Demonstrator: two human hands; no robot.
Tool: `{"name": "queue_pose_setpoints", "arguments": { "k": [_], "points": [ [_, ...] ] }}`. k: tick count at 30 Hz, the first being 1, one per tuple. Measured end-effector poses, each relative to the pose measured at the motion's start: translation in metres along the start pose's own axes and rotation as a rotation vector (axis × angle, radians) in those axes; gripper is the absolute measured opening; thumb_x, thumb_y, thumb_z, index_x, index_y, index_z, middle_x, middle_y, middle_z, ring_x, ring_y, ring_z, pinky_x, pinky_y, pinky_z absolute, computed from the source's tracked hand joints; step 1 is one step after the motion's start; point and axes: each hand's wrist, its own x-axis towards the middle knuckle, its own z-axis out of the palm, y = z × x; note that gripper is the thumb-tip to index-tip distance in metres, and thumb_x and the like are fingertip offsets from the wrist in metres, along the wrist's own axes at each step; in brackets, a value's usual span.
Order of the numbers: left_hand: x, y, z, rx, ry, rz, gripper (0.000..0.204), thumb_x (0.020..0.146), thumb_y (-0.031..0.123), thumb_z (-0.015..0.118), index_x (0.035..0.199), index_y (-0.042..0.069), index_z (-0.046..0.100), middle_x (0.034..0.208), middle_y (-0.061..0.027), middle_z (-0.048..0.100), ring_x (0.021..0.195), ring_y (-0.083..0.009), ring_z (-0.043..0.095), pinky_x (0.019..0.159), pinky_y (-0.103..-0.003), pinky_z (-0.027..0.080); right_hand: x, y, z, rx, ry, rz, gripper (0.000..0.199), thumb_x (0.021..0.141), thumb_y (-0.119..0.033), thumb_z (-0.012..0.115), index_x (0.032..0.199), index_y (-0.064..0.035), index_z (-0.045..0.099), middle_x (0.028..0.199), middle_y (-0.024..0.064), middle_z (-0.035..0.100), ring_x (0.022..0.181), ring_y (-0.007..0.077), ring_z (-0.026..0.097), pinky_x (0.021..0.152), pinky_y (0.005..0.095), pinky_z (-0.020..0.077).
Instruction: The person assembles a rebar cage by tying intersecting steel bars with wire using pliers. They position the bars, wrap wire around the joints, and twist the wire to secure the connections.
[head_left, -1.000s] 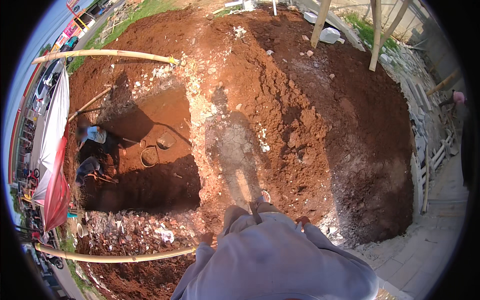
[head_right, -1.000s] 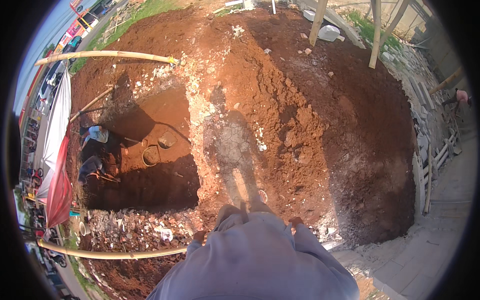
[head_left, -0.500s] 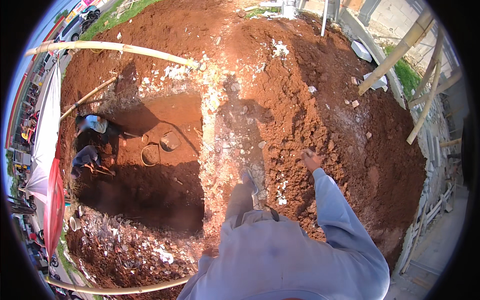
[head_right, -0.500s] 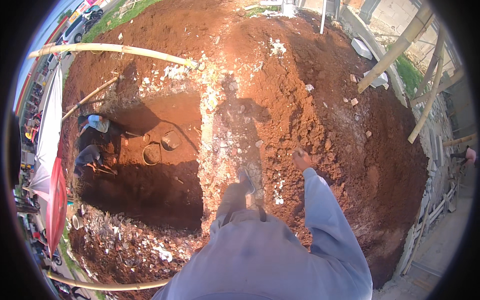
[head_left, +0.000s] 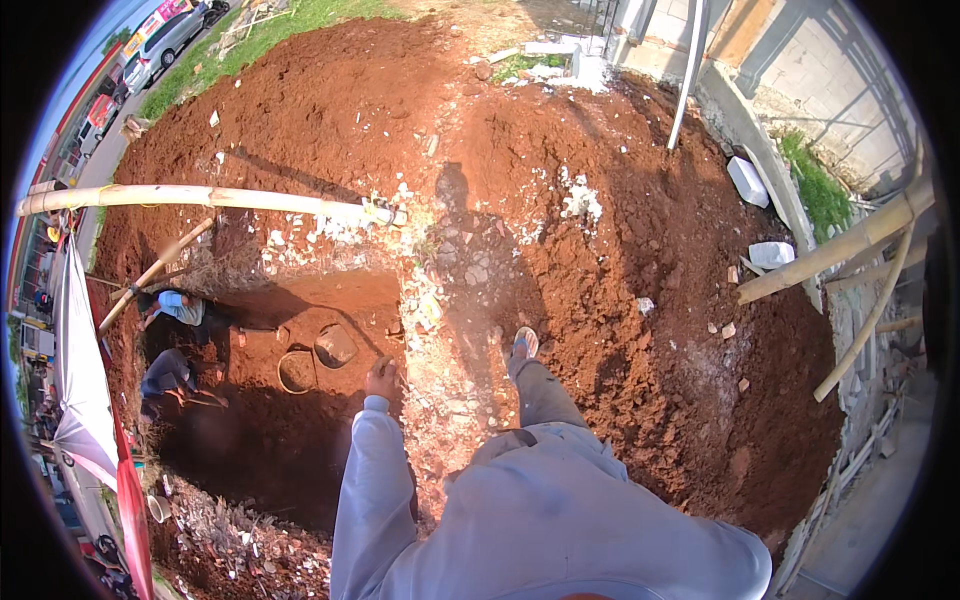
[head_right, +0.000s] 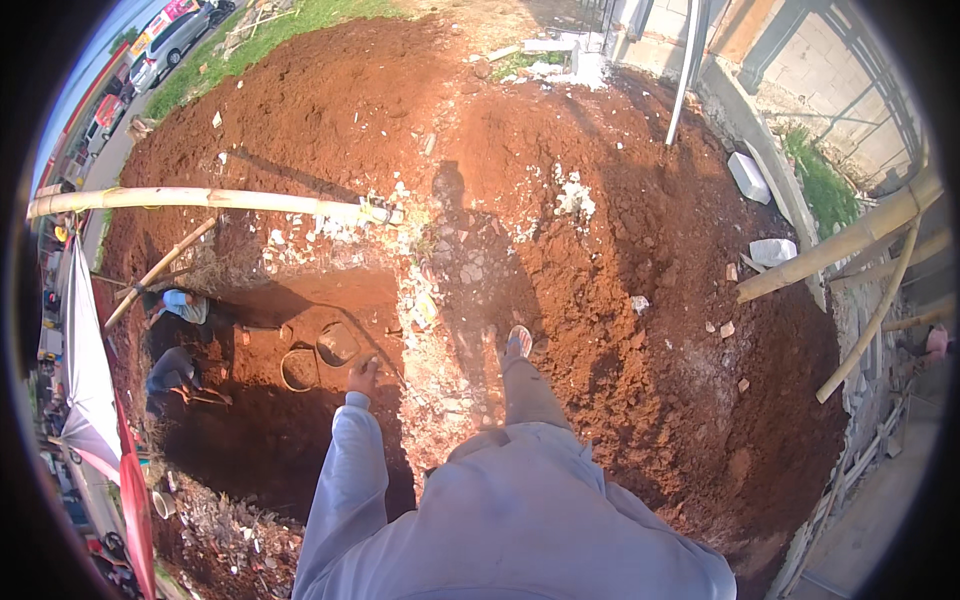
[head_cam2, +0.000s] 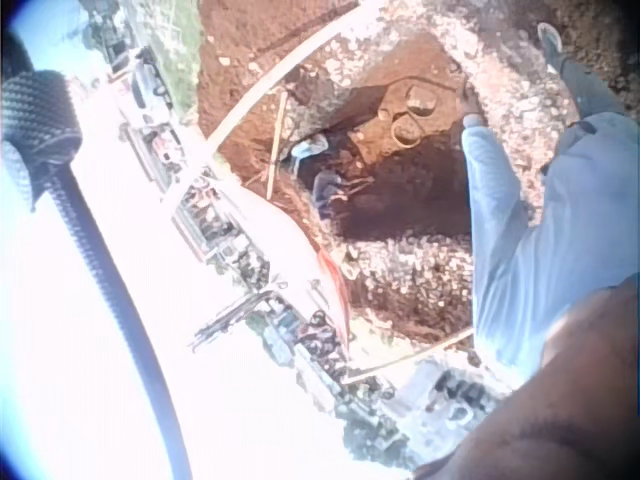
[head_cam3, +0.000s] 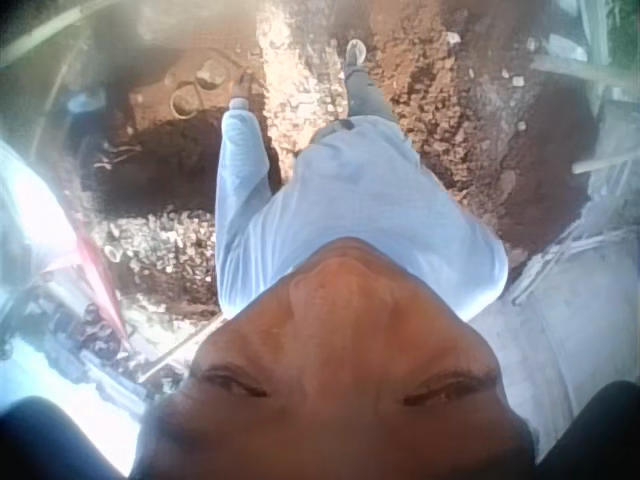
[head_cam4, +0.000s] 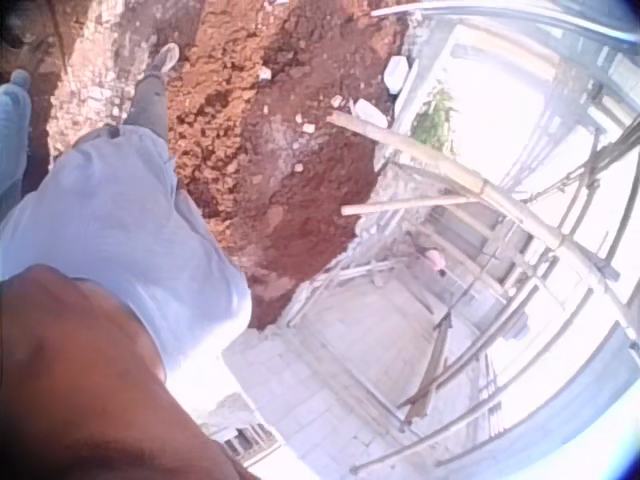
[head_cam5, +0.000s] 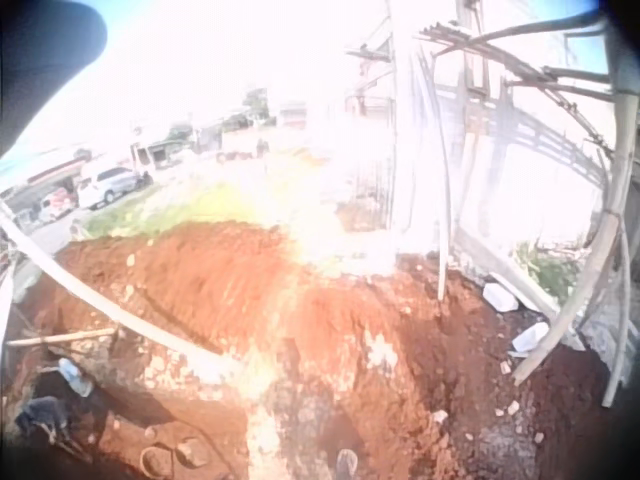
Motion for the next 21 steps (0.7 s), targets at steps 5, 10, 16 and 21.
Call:
{"name": "queue_pose_setpoints", "arguments": {
  "k": [5, 10, 16, 21],
  "points": [
    [0.112, 0.003, 0.084, 0.017, -0.197, -0.303, 0.036, 0.091, 0.035, 0.062, 0.111, 0.006, 0.068, 0.098, -0.0149, 0.071, 0.091, -0.0306, 0.068, 0.079, -0.040, 0.053, 0.058, -0.166, -0.147, 0.366, 0.097, 0.148, 0.048, 0.095, -0.035, 0.051, 0.131, -0.0039, 0.056, 0.110, 0.0168, 0.070, 0.097, 0.0306, 0.069, 0.090, 0.0458, 0.0518],
    [0.238, 0.113, 0.168, 0.043, -0.470, -0.421, 0.035, 0.091, 0.036, 0.062, 0.111, 0.008, 0.068, 0.099, -0.0129, 0.071, 0.089, -0.0285, 0.069, 0.075, -0.040, 0.054, 0.170, -0.366, -0.372, -0.575, 0.331, -0.310, 0.047, 0.093, -0.037, 0.050, 0.121, -0.0007, 0.061, 0.114, 0.0223, 0.066, 0.103, 0.0347, 0.066, 0.091, 0.0472, 0.0519],
    [0.420, 0.145, 0.176, 0.051, -0.464, -0.505, 0.035, 0.091, 0.037, 0.063, 0.111, 0.010, 0.067, 0.100, -0.0104, 0.071, 0.086, -0.0259, 0.069, 0.070, -0.040, 0.056, 0.152, -0.734, -0.530, 0.166, 0.607, -0.571, 0.038, 0.088, -0.040, 0.054, 0.102, -0.0078, 0.068, 0.108, 0.0215, 0.067, 0.106, 0.0374, 0.062, 0.091, 0.0427, 0.0486],
    [0.569, 0.133, 0.100, 0.044, -0.339, -0.686, 0.034, 0.090, 0.038, 0.063, 0.111, 0.012, 0.067, 0.101, -0.0084, 0.071, 0.084, -0.0237, 0.070, 0.066, -0.041, 0.057, 0.261, -0.802, -0.511, 0.009, 0.613, -0.518, 0.042, 0.089, -0.041, 0.058, 0.112, -0.0082, 0.068, 0.106, 0.0193, 0.069, 0.097, 0.0352, 0.066, 0.087, 0.0431, 0.0501]
  ]
}}
